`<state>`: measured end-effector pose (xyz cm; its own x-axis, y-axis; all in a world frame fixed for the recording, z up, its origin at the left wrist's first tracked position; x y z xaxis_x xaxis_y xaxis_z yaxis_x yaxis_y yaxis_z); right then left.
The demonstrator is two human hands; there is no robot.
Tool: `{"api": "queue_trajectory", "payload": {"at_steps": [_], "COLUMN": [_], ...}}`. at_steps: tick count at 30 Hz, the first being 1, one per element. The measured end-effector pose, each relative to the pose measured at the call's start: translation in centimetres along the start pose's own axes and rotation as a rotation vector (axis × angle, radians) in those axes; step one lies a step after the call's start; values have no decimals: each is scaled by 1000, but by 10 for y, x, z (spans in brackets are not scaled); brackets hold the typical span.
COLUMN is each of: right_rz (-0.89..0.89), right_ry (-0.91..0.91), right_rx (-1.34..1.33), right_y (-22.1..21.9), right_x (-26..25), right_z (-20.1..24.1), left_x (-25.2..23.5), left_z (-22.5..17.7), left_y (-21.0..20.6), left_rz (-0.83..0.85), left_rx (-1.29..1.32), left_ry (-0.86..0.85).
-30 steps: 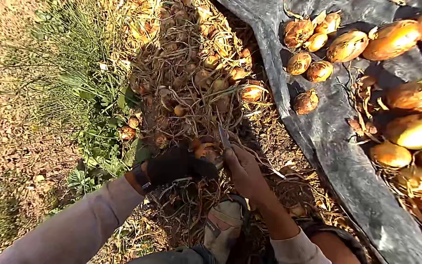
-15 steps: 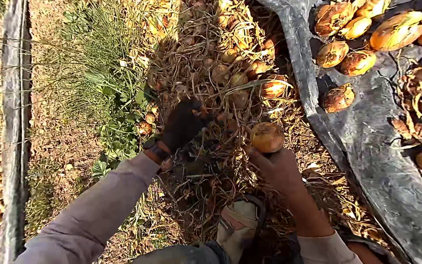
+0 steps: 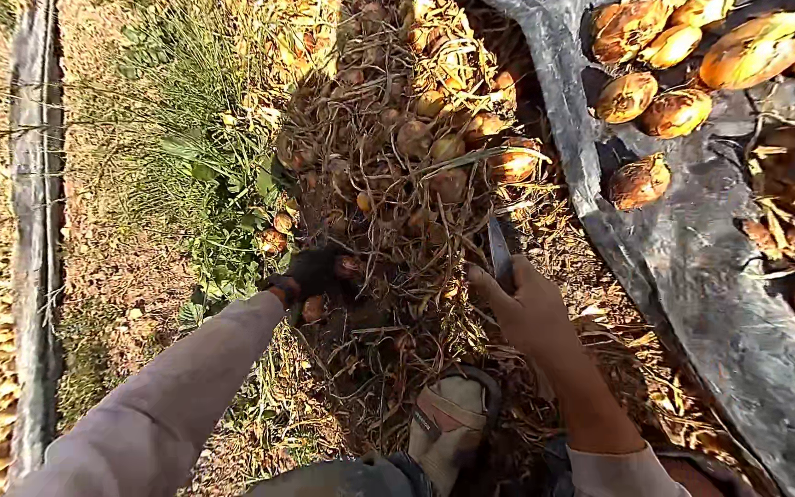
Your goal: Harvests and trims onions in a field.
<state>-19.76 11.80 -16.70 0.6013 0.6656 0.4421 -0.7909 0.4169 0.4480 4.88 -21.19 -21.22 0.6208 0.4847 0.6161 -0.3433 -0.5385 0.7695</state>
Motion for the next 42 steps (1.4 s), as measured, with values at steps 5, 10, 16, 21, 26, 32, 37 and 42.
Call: {"api": "queue_trajectory", "payload": {"at_steps": [5, 10, 16, 21, 26, 32, 37, 42], "right_rz": [118, 97, 71, 42, 96, -244, -535, -269], "right_ry": [-26, 172, 336, 303, 15, 42, 26, -41], "right_rx": [-68, -344, -489, -422, -80, -79, -249, -59], "right_y": [-33, -29, -16, -20, -39, 34, 111, 52], "right_x": [6, 14, 19, 15, 1, 5, 13, -1], "right_z": [9, 34, 54, 44, 4, 2, -23, -9], "left_x": [57, 79, 85, 65, 65, 31, 39, 57], "left_z": [-129, -228, -248, -246, -255, -147, 27, 64], "left_y": [26, 40, 55, 101, 113, 71, -22, -47], "left_rz": [228, 451, 415, -215, -118, -58, 124, 58], "left_rx": [714, 861, 774, 110, 235, 103, -246, -65], "left_ry": [118, -62, -229, -381, -320, -87, 288, 472]}}
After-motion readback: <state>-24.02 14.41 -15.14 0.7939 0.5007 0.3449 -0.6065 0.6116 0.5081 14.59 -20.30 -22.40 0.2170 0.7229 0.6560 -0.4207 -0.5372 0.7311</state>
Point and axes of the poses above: each hand's wrist, its own x-axis away from the middle knuckle, its own y-axis out of the back of the hand, z = x × y, the point moved 10 cm from there along -x, towards the middle knuckle, and after that the axes turned 4 degrees about x, right-handed, at the moved point
